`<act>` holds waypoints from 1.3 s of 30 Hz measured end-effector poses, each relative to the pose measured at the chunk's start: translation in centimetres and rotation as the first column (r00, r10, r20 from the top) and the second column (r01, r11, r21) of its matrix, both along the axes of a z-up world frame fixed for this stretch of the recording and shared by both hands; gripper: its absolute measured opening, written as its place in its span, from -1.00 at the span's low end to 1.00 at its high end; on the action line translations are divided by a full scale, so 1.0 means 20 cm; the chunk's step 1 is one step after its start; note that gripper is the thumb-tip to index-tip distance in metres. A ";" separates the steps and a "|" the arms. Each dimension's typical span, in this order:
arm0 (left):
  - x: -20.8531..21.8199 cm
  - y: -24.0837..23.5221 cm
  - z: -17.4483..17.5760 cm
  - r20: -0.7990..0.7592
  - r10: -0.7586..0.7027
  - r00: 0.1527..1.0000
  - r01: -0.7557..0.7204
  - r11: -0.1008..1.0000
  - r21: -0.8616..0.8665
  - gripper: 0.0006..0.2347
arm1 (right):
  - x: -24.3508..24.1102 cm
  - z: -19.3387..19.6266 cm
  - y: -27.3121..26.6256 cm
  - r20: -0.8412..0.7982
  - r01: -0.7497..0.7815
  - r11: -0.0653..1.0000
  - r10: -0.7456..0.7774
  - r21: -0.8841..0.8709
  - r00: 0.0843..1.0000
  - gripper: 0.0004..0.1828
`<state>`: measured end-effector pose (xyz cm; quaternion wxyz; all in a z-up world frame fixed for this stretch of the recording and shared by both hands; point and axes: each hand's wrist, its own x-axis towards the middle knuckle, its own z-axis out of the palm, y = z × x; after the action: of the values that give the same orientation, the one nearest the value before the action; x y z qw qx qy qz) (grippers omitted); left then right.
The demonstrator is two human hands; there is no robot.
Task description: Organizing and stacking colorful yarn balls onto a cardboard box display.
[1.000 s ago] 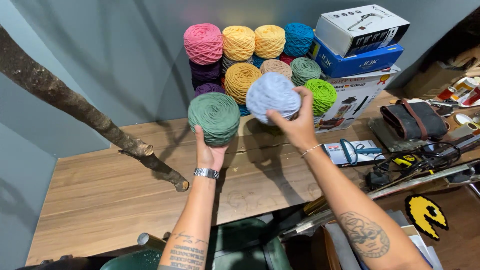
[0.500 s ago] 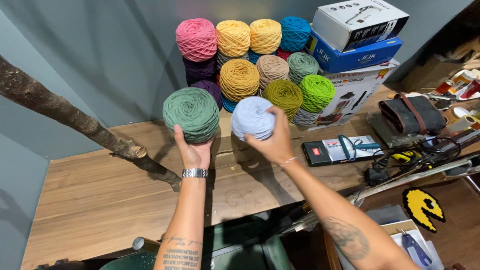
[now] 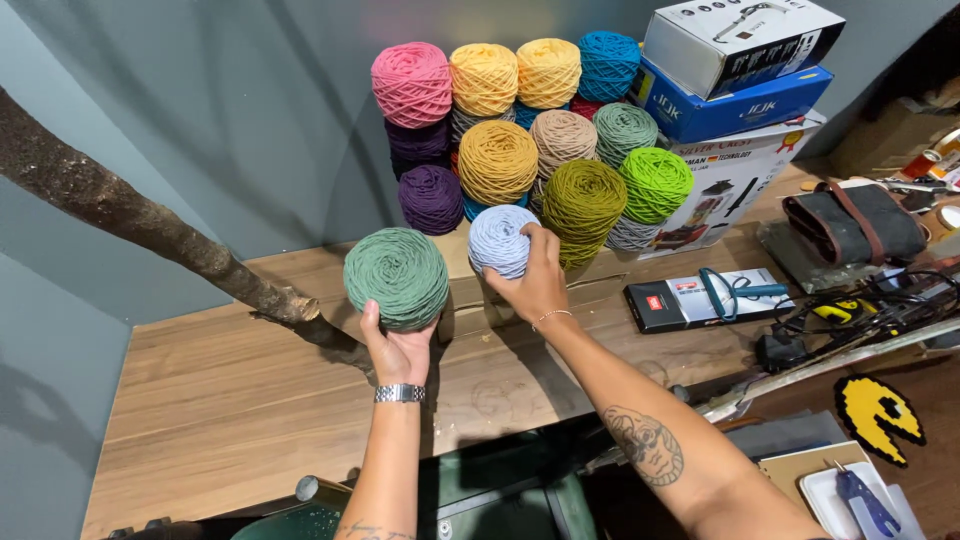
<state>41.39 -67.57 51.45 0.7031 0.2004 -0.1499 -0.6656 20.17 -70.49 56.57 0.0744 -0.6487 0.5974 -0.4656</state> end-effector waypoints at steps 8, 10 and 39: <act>0.00 0.02 -0.02 -0.015 -0.020 1.000 0.020 1.000 -0.002 -0.35 | 0.00 0.08 0.02 0.018 0.019 0.993 -0.017 -0.118 1.000 -0.11; 0.00 0.00 0.00 -0.015 -0.028 1.000 0.028 0.999 -0.021 -0.36 | -0.04 0.19 0.02 0.027 0.010 0.986 -0.006 -0.167 1.000 -0.11; -0.88 -0.88 0.81 0.163 -0.419 0.893 0.409 0.908 0.093 -0.28 | -1.10 0.59 -0.73 -0.276 0.277 0.961 -0.262 0.016 0.925 0.08</act>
<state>23.72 -85.07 67.66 0.5231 0.2424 -0.2328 -0.7832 -1.74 -85.00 68.42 -0.0550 -0.6158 0.6977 -0.3619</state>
